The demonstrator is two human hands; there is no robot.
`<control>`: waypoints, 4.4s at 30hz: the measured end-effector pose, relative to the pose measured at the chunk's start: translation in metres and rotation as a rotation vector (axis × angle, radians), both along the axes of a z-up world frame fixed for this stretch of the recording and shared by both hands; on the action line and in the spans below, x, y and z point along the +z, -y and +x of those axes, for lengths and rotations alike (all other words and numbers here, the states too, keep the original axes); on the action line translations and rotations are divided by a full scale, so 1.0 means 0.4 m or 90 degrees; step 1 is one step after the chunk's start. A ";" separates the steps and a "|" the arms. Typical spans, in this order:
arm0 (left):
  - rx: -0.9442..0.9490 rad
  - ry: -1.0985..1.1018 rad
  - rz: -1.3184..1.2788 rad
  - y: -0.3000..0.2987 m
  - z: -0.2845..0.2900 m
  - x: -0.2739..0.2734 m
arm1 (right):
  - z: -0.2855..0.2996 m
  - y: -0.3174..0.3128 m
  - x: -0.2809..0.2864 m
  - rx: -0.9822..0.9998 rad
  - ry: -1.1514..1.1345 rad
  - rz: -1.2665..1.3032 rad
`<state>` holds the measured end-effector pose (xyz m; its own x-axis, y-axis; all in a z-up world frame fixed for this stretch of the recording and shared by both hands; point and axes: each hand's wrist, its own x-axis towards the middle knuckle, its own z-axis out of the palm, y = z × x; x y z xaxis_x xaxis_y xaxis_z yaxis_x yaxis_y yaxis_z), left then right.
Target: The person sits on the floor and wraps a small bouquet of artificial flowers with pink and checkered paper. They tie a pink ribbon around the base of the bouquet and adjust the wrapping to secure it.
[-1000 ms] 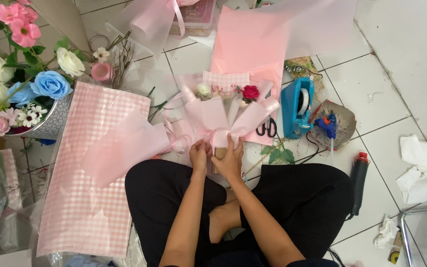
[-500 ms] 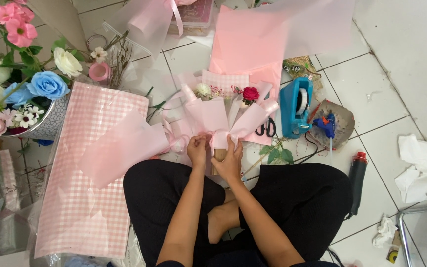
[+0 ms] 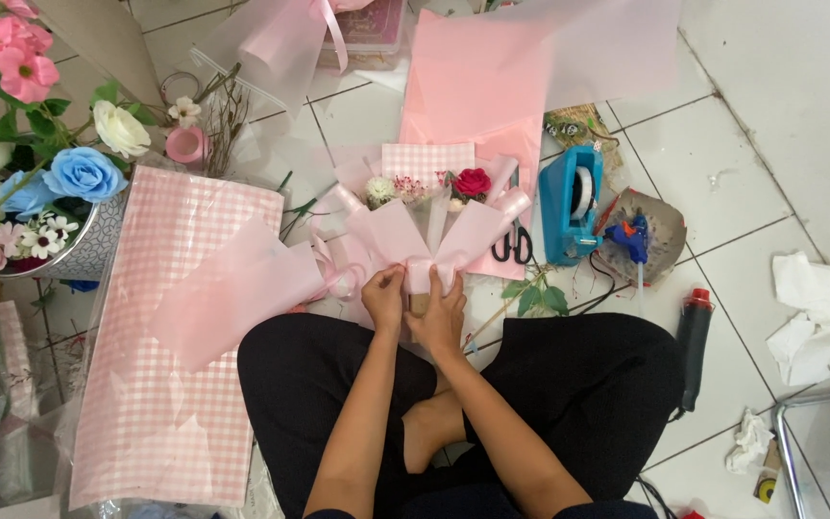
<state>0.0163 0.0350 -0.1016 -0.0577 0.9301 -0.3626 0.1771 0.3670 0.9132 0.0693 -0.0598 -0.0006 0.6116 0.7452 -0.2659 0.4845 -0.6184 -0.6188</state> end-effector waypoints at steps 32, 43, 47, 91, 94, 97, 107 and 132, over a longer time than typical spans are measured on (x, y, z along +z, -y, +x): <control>-0.145 -0.310 0.269 0.072 0.052 0.136 | 0.031 0.035 -0.114 0.174 0.182 -0.016; -0.130 -0.317 0.284 0.060 0.058 0.110 | 0.083 0.052 -0.182 0.180 0.031 0.149; -0.113 -0.302 0.282 0.049 0.053 0.070 | 0.087 0.056 -0.190 0.101 -0.062 0.201; -0.108 -0.239 0.281 0.050 0.044 0.072 | 0.401 -0.019 0.035 -0.029 -0.205 0.299; -0.109 -0.244 0.285 0.052 0.044 0.074 | 0.390 -0.017 0.041 -0.021 -0.334 0.263; -0.106 -0.248 0.282 0.050 0.044 0.070 | 0.394 -0.022 -0.032 -0.040 -0.454 0.230; -0.128 -0.260 0.261 0.052 0.041 0.087 | 0.370 0.006 -0.026 -0.097 -0.488 0.222; -0.150 -0.317 0.297 0.051 0.041 0.068 | 0.572 -0.228 -0.032 0.426 -0.092 -0.046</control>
